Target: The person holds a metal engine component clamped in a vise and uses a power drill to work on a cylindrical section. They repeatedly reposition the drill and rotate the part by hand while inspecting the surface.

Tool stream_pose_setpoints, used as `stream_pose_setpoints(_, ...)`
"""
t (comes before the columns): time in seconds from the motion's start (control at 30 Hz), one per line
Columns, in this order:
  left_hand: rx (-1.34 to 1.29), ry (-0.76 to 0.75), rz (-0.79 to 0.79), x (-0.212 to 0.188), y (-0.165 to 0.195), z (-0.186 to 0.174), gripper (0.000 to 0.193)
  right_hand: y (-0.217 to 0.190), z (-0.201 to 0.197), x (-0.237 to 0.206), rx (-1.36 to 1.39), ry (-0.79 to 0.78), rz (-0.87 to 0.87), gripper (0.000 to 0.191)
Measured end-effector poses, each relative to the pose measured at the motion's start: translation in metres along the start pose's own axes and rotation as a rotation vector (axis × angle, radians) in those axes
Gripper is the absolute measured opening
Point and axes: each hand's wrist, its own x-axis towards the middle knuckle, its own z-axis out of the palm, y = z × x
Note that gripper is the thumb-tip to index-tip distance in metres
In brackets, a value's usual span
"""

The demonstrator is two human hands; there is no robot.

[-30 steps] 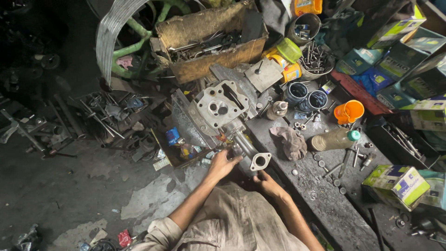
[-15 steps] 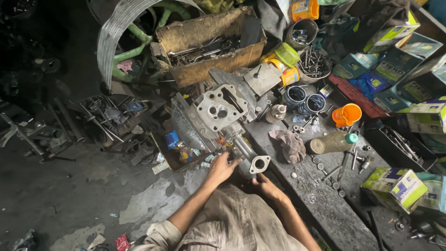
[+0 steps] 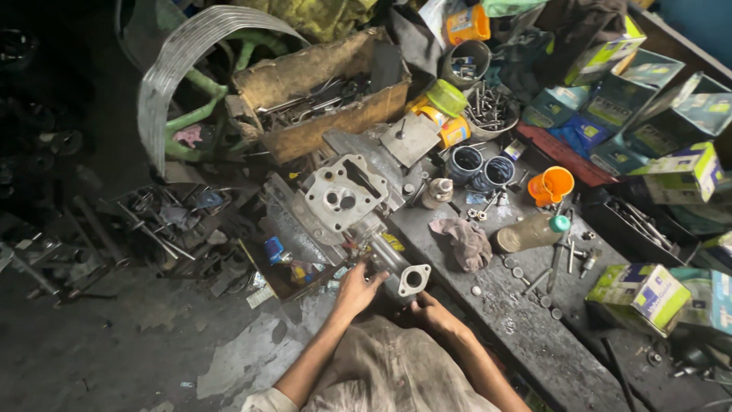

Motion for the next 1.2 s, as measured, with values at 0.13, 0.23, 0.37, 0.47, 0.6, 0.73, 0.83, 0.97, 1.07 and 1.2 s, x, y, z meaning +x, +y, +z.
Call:
stream_pose_setpoints(0.13,0.02,-0.032,-0.04,0.001,0.001,0.0,0.068,0.002,0.0,-0.001,0.024,0.001,-0.009,0.05)
stream_pose_setpoints(0.23,0.012,-0.075,-0.128,0.001,0.0,0.0,0.071,0.002,-0.001,0.0,0.053,-0.013,-0.014,0.049)
stream_pose_setpoints(0.37,0.072,-0.042,-0.091,0.001,0.0,0.0,0.068,0.002,-0.002,0.001,-0.018,-0.01,-0.023,0.048)
stream_pose_setpoints(0.47,0.101,-0.065,-0.15,0.0,0.004,-0.001,0.062,0.003,-0.002,0.002,-0.026,0.005,-0.028,0.051)
stream_pose_setpoints(0.6,0.048,-0.033,-0.097,-0.003,0.012,-0.006,0.059,0.005,-0.002,0.002,-0.038,0.009,-0.044,0.05)
stream_pose_setpoints(0.73,0.017,-0.028,-0.115,-0.005,0.016,-0.008,0.056,0.005,0.002,0.002,-0.037,0.017,-0.045,0.054)
stream_pose_setpoints(0.83,0.171,-0.063,-0.178,-0.005,0.014,-0.007,0.055,0.005,0.005,0.002,0.149,0.036,0.018,0.056)
stream_pose_setpoints(0.97,0.118,-0.007,-0.104,-0.004,0.006,-0.004,0.056,0.009,0.006,0.002,0.023,0.001,-0.085,0.05)
stream_pose_setpoints(1.07,0.142,-0.036,-0.125,-0.004,0.001,-0.003,0.056,0.012,0.004,0.002,0.258,0.074,0.1,0.049)
stream_pose_setpoints(1.2,0.151,-0.05,-0.117,-0.003,-0.001,-0.001,0.054,0.013,0.002,0.0,0.048,0.046,0.05,0.047)
